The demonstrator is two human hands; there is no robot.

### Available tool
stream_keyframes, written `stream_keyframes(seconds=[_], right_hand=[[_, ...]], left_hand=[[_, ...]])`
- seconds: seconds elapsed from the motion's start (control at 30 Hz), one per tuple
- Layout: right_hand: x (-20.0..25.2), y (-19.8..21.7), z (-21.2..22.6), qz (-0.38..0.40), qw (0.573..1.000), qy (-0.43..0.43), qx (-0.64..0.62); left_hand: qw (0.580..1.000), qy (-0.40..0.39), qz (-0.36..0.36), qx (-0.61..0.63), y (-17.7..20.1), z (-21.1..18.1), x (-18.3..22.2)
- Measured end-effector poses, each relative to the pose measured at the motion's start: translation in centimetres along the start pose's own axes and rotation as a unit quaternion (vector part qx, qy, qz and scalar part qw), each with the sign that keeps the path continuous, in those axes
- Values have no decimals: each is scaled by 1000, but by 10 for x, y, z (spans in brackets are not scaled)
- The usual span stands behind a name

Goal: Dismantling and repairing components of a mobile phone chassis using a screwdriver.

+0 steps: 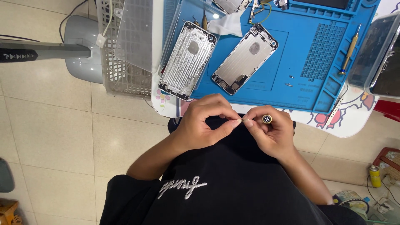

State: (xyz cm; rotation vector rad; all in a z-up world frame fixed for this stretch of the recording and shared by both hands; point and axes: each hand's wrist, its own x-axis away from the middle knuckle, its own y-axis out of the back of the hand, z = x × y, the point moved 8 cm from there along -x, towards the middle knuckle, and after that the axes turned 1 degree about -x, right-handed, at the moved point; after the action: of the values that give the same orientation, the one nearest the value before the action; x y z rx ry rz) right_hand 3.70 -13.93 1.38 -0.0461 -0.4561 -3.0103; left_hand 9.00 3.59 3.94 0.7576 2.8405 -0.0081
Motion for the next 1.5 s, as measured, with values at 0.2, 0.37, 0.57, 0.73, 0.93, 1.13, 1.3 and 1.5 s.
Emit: stream_keyframes(seconds=[0.2, 0.37, 0.57, 0.73, 0.93, 1.13, 1.3, 1.5], right_hand=[[-1, 2, -2, 35, 999, -28, 10], [4, 10, -5, 53, 997, -42, 25], [20, 26, -20, 21, 999, -41, -3], [29, 34, -33, 8, 997, -61, -53], [32, 42, -35, -12, 997, -49, -53], [33, 44, -36, -21, 996, -45, -71], [33, 42, -31, -16, 996, -22, -87], [43, 45, -28, -25, 992, -5, -124]], left_hand=[[998, -6, -8, -69, -8, -7, 0], [996, 25, 1, -89, -23, -2, 4], [963, 20, -58, -264, -2, 7, 7], [830, 78, -173, -524, 56, 35, 18], [825, 135, -194, -513, 67, 57, 22], [862, 153, -206, -438, 75, 48, 35], [896, 101, -212, -376, 80, 26, 44], [951, 24, -163, -262, 52, -25, 39]])
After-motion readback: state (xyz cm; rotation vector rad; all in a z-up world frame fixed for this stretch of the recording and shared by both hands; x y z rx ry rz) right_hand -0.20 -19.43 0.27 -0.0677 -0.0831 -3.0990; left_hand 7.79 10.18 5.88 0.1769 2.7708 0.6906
